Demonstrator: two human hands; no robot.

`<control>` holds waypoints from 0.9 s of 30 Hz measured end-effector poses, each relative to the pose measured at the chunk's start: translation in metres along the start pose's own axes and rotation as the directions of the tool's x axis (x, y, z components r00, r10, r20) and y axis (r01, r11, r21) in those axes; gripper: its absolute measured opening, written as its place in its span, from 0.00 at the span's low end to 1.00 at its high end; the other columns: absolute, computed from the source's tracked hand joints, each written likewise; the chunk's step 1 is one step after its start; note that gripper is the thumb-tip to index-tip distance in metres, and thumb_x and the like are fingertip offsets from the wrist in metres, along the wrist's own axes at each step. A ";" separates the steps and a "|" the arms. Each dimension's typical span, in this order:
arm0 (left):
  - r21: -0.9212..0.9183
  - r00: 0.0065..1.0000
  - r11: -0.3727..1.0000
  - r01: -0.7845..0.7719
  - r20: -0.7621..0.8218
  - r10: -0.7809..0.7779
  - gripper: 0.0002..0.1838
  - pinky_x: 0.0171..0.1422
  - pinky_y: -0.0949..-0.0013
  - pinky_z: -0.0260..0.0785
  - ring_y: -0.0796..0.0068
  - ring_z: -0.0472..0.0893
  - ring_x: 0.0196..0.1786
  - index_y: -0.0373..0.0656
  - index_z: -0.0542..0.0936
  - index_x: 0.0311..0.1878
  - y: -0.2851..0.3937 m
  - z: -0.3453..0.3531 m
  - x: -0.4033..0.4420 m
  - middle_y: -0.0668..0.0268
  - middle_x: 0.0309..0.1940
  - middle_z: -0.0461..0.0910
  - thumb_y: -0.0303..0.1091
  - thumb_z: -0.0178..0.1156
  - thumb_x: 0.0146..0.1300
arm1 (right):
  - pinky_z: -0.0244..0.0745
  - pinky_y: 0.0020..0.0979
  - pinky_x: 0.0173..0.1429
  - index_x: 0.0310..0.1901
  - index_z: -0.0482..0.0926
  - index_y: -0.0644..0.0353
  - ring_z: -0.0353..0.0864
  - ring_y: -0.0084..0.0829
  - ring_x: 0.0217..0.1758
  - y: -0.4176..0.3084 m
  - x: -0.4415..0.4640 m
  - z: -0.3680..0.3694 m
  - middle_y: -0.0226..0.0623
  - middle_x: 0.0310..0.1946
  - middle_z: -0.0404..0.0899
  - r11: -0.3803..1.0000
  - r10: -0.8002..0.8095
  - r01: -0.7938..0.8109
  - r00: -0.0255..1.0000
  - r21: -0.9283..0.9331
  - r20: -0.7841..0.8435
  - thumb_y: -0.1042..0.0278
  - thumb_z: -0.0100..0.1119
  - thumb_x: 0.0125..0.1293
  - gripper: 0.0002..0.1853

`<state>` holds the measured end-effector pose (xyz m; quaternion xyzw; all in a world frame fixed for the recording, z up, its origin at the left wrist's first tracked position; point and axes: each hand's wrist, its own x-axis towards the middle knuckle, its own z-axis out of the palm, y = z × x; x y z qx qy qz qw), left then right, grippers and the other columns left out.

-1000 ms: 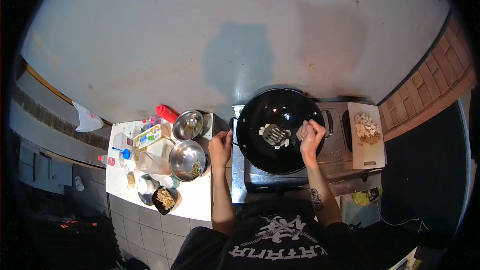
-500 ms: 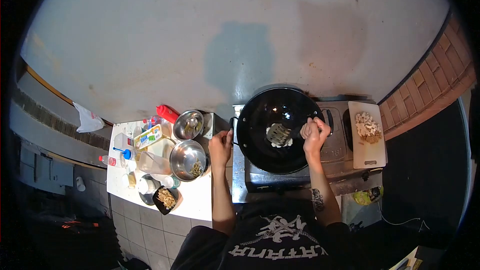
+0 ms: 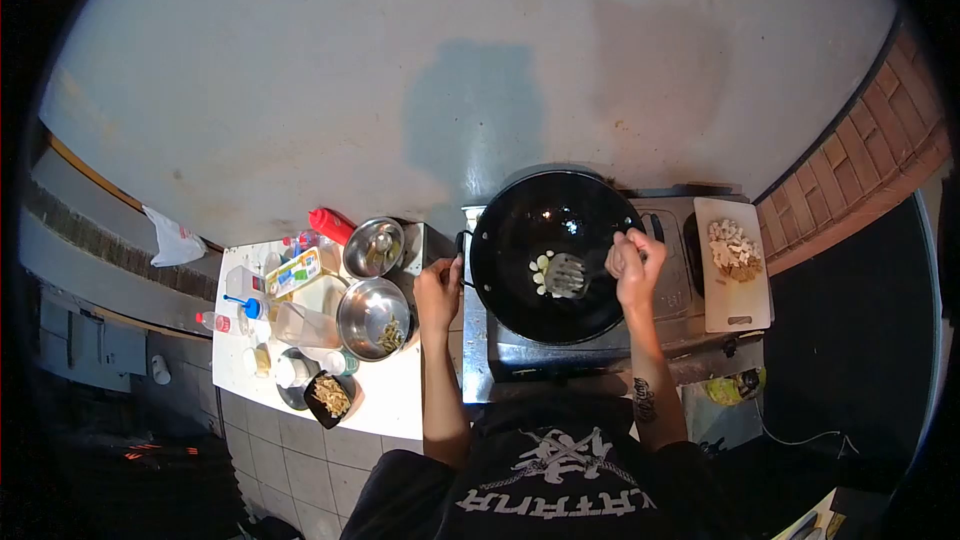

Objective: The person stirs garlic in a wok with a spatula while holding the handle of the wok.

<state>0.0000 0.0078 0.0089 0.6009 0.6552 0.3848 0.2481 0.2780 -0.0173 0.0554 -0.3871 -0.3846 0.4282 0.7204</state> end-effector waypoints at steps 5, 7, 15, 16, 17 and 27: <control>0.018 0.999 0.999 -0.043 -0.016 0.043 0.17 0.28 0.67 0.67 0.70 0.77 0.18 0.36 0.83 0.34 -0.019 0.006 0.003 0.62 0.14 0.77 0.43 0.59 0.66 | 0.47 0.26 0.20 0.16 0.56 0.61 0.51 0.16 0.15 -0.027 0.013 0.002 0.23 0.11 0.52 0.808 -0.245 0.286 0.958 -0.514 0.147 0.78 0.51 0.64 0.21; 0.021 0.999 0.999 -0.036 -0.012 0.036 0.17 0.28 0.67 0.67 0.70 0.77 0.18 0.36 0.83 0.34 -0.011 0.004 0.002 0.61 0.14 0.77 0.43 0.59 0.66 | 0.51 0.34 0.24 0.19 0.60 0.69 0.54 0.24 0.17 -0.030 0.015 0.009 0.46 0.13 0.54 0.718 -0.193 0.281 0.959 -0.636 0.206 0.76 0.54 0.60 0.16; 0.101 0.999 0.994 -0.039 -0.029 0.042 0.17 0.27 0.66 0.65 0.68 0.75 0.17 0.37 0.83 0.33 0.001 -0.002 0.001 0.61 0.13 0.75 0.43 0.60 0.65 | 0.51 0.31 0.24 0.18 0.58 0.66 0.55 0.17 0.19 0.040 0.000 0.018 0.36 0.13 0.52 0.912 -0.161 0.166 0.986 -0.375 0.044 0.78 0.54 0.60 0.17; 0.098 0.998 0.994 -0.044 -0.033 0.048 0.17 0.26 0.66 0.65 0.68 0.75 0.17 0.37 0.83 0.33 0.001 -0.002 0.000 0.61 0.13 0.75 0.43 0.60 0.65 | 0.51 0.31 0.24 0.18 0.58 0.66 0.55 0.17 0.19 0.037 -0.002 0.021 0.36 0.13 0.52 0.913 -0.161 0.166 0.986 -0.373 0.043 0.78 0.54 0.60 0.17; 0.094 0.998 0.994 -0.050 -0.035 0.053 0.17 0.26 0.65 0.65 0.68 0.75 0.17 0.37 0.83 0.33 0.001 -0.002 0.000 0.61 0.13 0.75 0.44 0.60 0.64 | 0.50 0.31 0.23 0.17 0.59 0.65 0.56 0.20 0.16 0.034 -0.004 0.021 0.36 0.12 0.53 0.894 -0.207 0.233 0.972 -0.383 0.110 0.78 0.54 0.60 0.17; 0.084 0.998 0.996 -0.039 -0.045 0.043 0.18 0.27 0.65 0.65 0.68 0.76 0.17 0.37 0.83 0.34 0.006 -0.003 -0.002 0.61 0.12 0.75 0.45 0.59 0.65 | 0.58 0.33 0.20 0.17 0.67 0.62 0.68 0.33 0.12 -0.016 -0.012 0.024 0.37 0.11 0.63 0.677 -0.320 0.526 0.840 -0.514 0.438 0.76 0.55 0.62 0.15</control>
